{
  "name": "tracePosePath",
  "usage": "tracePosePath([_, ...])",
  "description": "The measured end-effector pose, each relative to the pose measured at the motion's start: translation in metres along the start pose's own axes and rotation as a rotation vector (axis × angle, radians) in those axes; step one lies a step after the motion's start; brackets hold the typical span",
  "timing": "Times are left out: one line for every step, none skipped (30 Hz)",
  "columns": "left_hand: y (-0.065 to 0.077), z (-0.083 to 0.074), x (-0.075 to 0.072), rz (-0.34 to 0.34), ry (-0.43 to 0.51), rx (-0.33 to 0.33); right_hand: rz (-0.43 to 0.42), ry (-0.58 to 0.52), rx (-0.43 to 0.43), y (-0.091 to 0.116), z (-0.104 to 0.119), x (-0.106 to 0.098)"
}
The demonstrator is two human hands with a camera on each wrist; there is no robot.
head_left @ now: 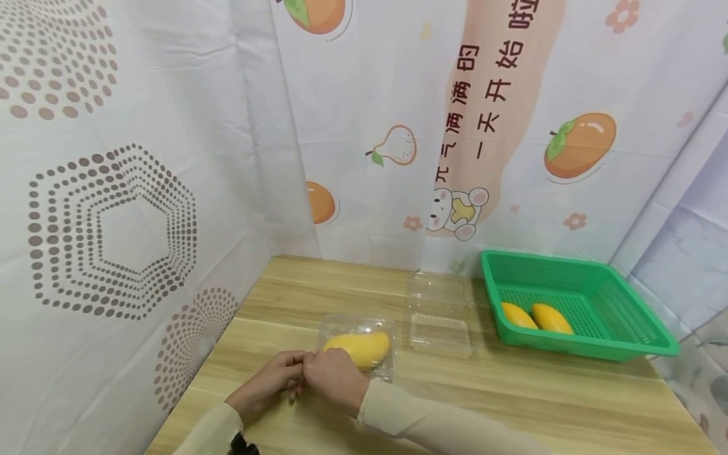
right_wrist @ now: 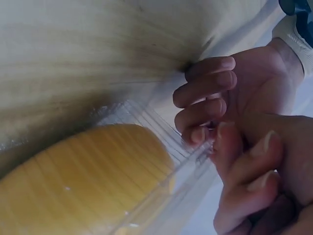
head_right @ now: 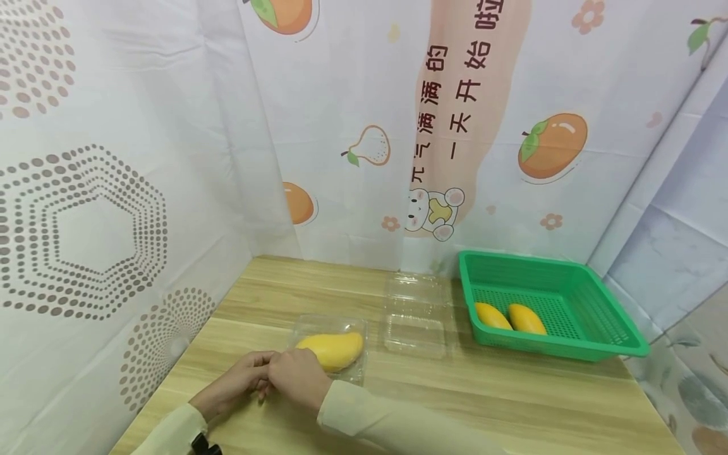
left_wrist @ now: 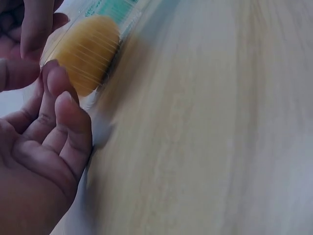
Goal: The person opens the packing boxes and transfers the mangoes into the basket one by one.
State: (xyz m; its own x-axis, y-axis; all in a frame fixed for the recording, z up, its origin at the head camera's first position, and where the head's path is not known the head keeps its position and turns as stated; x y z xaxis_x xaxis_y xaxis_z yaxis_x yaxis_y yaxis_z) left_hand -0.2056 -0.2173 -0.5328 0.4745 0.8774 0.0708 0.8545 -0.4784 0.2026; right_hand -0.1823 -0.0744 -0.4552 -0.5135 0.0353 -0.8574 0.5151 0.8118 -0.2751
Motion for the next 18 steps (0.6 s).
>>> tracePosePath([-0.0002,0.0006,-0.0003,0.004,0.007,-0.003,-0.007,-0.004,0.001,0.0002,-0.0001,0.0003])
tracePosePath([-0.0005,0.0012,-0.0006,0.010,0.010,-0.002,-0.011,-0.009,0.002,0.0003,-0.0002,0.0007])
tracePosePath([-0.0006,0.0016,-0.0009,0.015,0.012,-0.001,-0.014,-0.010,0.004,0.0003,-0.0003,0.0013])
tracePosePath([-0.0003,0.0025,-0.0016,0.015,0.016,0.000,-0.015,-0.015,0.006,0.0001,-0.0001,0.0022])
tracePosePath([0.0002,0.0031,-0.0021,0.014,0.023,-0.001,-0.014,-0.019,0.009,-0.0002,0.0000,0.0028])
tracePosePath([0.0005,0.0038,-0.0025,0.014,0.028,-0.001,-0.012,-0.023,0.011,-0.0005,0.0001,0.0033])
tracePosePath([0.0009,0.0044,-0.0029,0.012,0.033,-0.002,-0.011,-0.027,0.014,-0.0006,0.0002,0.0038])
tracePosePath([0.0012,0.0049,-0.0033,0.011,0.036,-0.002,-0.011,-0.029,0.016,-0.0008,0.0004,0.0044])
tracePosePath([0.0016,0.0052,-0.0036,0.008,0.037,-0.001,-0.013,-0.036,0.019,-0.0009,0.0006,0.0049])
tracePosePath([0.0019,0.0055,-0.0037,0.006,0.037,-0.001,-0.016,-0.041,0.020,-0.0010,0.0008,0.0052])
tracePosePath([0.0021,0.0054,-0.0037,0.004,0.037,-0.001,-0.020,-0.043,0.021,-0.0009,0.0010,0.0054])
tracePosePath([0.0022,0.0053,-0.0039,0.002,0.034,0.002,-0.024,-0.049,0.023,-0.0007,0.0012,0.0054])
tracePosePath([0.0023,0.0051,-0.0040,-0.003,0.032,0.005,-0.032,-0.051,0.024,-0.0004,0.0014,0.0057])
tracePosePath([0.0023,0.0050,-0.0041,-0.008,0.030,0.006,-0.040,-0.055,0.026,-0.0003,0.0015,0.0058])
tracePosePath([0.0023,0.0047,-0.0041,-0.015,0.029,0.006,-0.047,-0.060,0.027,-0.0001,0.0017,0.0064])
tracePosePath([0.0022,0.0044,-0.0039,-0.022,0.030,0.006,-0.054,-0.064,0.030,0.0002,0.0018,0.0068])
tracePosePath([0.0019,0.0042,-0.0037,-0.030,0.032,0.005,-0.057,-0.073,0.033,0.0005,0.0018,0.0074])
tracePosePath([0.0016,0.0041,-0.0033,-0.037,0.034,0.005,-0.059,-0.082,0.037,0.0007,0.0018,0.0082])
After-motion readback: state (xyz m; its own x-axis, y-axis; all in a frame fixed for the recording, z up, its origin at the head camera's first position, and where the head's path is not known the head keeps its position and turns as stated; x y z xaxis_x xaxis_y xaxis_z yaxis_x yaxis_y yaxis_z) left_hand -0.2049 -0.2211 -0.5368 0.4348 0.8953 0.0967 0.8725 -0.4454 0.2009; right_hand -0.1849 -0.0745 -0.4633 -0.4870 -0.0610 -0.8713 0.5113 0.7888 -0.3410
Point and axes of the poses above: each hand's wrist, its own y-axis away from the middle knuckle, its own x-axis out of the palm, z = x × y, the point moved 4 cm from there along -y, towards the middle knuckle, and after that the axes turned 2 degrees about y, right-handed, at the moved point
